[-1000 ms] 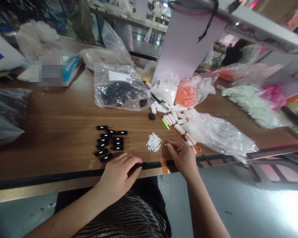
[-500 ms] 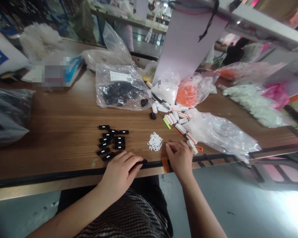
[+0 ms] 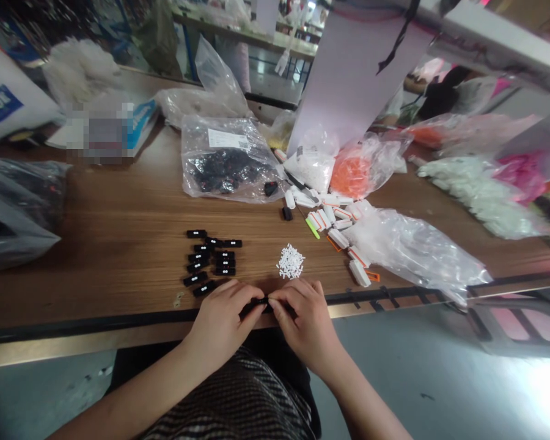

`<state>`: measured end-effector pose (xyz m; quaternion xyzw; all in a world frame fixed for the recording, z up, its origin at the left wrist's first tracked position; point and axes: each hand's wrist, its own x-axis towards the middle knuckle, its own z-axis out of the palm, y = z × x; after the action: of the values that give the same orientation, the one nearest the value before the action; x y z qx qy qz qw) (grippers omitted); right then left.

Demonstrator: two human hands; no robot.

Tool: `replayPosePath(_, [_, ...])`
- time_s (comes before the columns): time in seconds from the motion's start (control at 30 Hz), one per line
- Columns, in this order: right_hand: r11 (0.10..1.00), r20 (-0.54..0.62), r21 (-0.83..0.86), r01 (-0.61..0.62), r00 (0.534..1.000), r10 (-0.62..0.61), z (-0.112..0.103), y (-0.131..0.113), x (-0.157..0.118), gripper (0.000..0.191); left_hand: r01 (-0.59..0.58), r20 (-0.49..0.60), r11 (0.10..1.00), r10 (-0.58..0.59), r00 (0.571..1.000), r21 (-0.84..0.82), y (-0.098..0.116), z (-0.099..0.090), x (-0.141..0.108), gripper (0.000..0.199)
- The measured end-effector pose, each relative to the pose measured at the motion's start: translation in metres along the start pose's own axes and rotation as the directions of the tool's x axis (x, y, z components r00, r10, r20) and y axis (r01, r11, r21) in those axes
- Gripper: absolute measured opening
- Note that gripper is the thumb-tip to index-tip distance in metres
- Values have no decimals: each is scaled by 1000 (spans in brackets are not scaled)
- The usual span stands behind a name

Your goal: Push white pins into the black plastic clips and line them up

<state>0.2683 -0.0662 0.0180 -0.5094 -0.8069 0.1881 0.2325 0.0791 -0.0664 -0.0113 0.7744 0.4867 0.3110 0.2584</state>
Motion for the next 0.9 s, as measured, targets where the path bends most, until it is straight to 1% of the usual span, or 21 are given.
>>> replayPosePath(0.2, [997,-33,-45,57,998,-58,3,-6,1,14,0,-16,1000,0,1000,2,0,0,0,10])
replayPosePath(0.4, [974,-68,-155,165,982,-177,3,-9,0,15,-6,-41,1000,6,999,5,-1,1,0,13])
replayPosePath(0.47, [969,-90,-170,178,977,-195,3,-8,-2,16,-4,-41,1000,4,999,7,-1,1,0,13])
replayPosePath(0.6, [970,-144,-170,176,969,-201,5,-8,-5,16,-10,-44,1000,10,999,1,-1,1,0,13])
replayPosePath(0.77, [967,-116,-181,178,973,-201,6,-13,-4,13,-10,-57,1000,9,998,-11,-1,1,0,19])
replayPosePath(0.83, [978,-80,-128,165,981,-176,1,-10,-2,13,-10,-59,1000,9,998,-15,-1,1,0,18])
replayPosePath(0.9, [991,-80,-57,119,989,-124,-6,1,2,13,-18,-61,1000,18,998,-14,-1,1,0,15])
